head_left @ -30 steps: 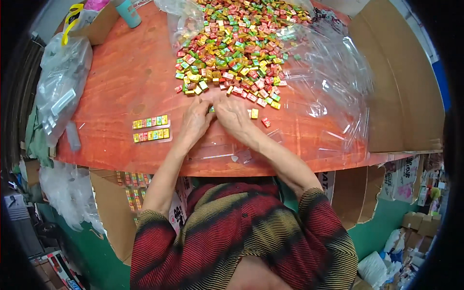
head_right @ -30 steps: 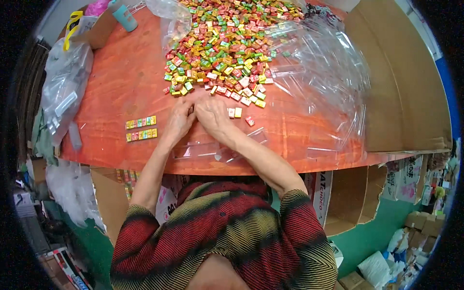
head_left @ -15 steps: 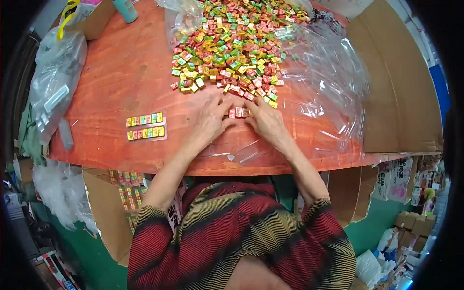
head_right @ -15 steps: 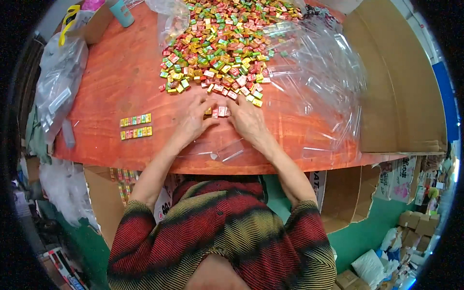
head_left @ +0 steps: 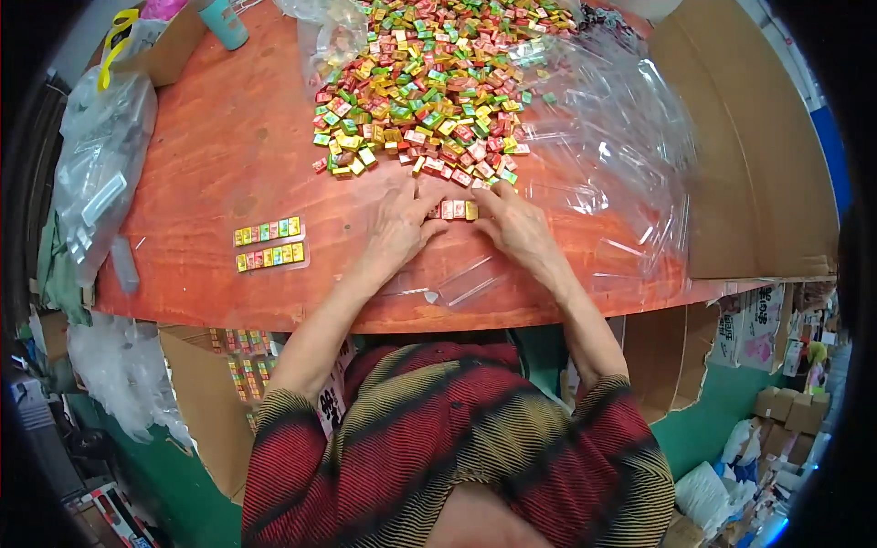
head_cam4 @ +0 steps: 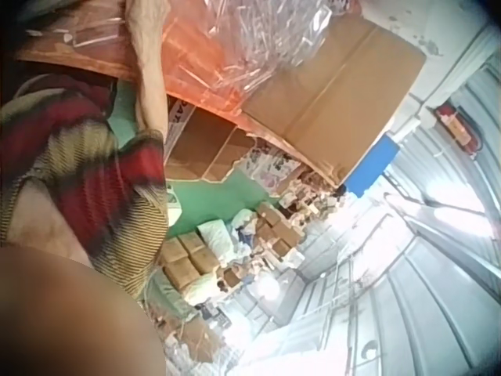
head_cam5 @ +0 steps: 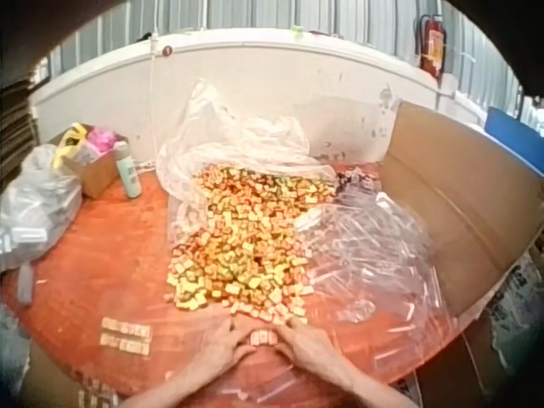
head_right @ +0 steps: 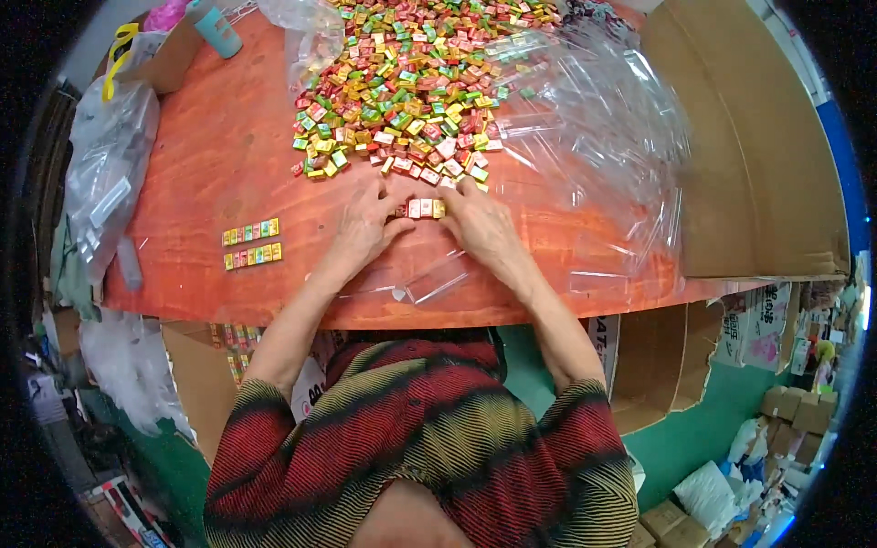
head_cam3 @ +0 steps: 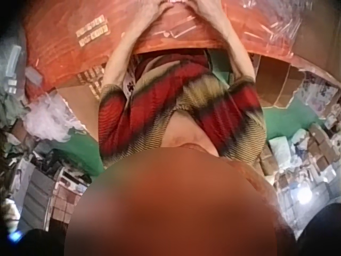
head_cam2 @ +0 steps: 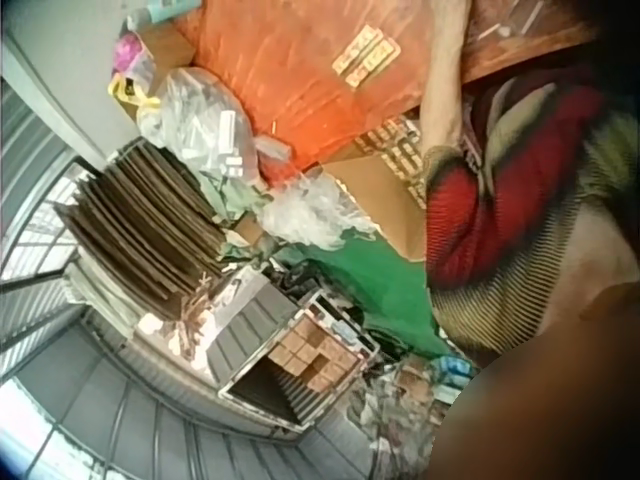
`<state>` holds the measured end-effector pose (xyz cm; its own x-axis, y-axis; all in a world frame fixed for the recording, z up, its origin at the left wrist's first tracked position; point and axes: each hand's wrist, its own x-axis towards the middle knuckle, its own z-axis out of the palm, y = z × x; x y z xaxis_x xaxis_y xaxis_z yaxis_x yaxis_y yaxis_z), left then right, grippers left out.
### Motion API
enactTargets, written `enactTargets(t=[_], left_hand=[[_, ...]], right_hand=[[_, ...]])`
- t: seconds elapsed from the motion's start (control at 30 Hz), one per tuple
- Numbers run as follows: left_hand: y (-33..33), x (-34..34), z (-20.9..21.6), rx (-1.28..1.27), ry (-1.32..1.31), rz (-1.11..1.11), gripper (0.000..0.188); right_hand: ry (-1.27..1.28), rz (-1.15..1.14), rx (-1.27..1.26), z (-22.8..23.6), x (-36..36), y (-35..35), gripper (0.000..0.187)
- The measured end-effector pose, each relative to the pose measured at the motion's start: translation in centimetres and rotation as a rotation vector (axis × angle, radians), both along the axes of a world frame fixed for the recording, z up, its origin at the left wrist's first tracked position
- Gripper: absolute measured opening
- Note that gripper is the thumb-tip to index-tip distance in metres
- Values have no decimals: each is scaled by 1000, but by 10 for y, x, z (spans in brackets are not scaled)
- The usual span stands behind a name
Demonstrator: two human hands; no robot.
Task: The person is arranging small colorful wrapped items into neat rows on a wooden workbench.
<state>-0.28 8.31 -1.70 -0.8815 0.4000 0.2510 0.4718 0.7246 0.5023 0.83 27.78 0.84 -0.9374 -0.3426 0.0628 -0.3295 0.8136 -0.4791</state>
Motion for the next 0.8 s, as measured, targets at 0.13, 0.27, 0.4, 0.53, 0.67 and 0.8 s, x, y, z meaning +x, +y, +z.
enactTargets(t=[0.13,0.27,0.4,0.53,0.67,0.8], left_hand=[[5,1,5,-56,32,24,40],[5,-2,-1,-64,-14,10,38],[1,-2,-7,12,-11,14,36],[4,0,-3,1,27,39,32],[3,0,-7,18,-1,30,33],[1,1,-9,32,22,52,33]], right_hand=[[-73,-1,9,3,8,10,36],[24,-32,-133,-12,3,32,29],[36,-205,-60,-1,7,35,24],[92,-215,-102,-11,16,20,23],[131,-161,68,-17,15,5,15],[115,-290,211,-16,11,22,18]])
